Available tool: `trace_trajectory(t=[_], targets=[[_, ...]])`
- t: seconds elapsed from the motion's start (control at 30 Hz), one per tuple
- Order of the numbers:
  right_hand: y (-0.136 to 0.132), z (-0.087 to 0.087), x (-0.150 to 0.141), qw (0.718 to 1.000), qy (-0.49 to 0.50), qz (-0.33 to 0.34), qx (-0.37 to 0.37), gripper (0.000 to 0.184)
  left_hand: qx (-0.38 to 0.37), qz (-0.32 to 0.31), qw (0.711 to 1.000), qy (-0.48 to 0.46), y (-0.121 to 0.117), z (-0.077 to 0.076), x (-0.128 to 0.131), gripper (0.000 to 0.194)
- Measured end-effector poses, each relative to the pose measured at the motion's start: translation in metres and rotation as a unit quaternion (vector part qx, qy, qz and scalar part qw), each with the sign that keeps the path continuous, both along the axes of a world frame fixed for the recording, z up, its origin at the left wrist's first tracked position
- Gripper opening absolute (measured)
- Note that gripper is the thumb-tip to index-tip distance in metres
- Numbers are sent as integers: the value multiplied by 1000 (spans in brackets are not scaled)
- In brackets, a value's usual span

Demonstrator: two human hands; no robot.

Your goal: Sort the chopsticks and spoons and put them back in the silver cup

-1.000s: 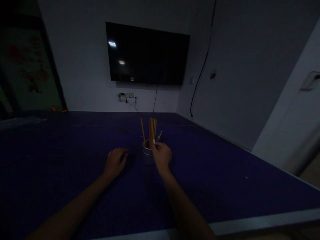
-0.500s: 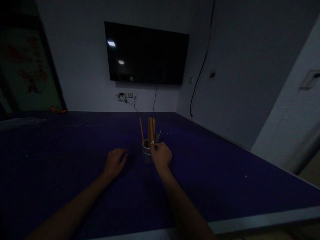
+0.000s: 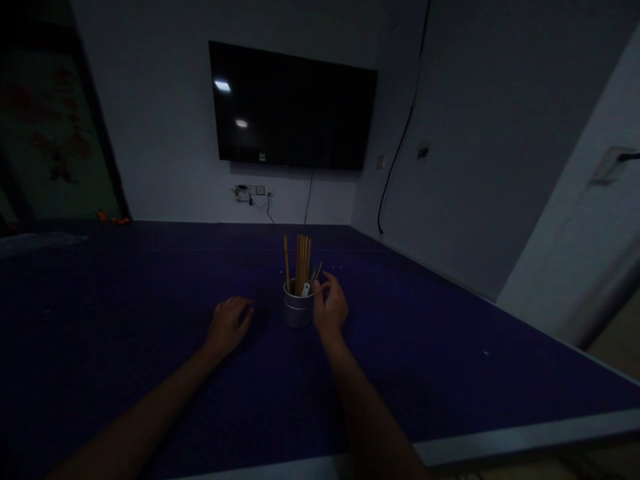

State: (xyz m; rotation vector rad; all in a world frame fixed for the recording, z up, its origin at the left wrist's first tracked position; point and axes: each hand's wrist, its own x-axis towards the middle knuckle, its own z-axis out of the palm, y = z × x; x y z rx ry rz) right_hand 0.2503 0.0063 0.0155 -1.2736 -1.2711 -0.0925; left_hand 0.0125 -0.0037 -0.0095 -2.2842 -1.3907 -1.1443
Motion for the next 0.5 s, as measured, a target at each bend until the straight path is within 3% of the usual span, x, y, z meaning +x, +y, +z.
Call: trace_trajectory(t=[0.13, 0.3, 0.5], targets=[[18, -22, 18, 989, -45, 144, -6, 82, -17, 8, 1000, 4, 1, -1, 0, 23], [25, -32, 15, 981, -74, 169, -67, 88, -25, 15, 1000, -2, 1, -1, 1, 22], [22, -27, 5, 973, -14, 207, -98, 70, -41, 10, 999, 4, -1, 2, 2, 22]])
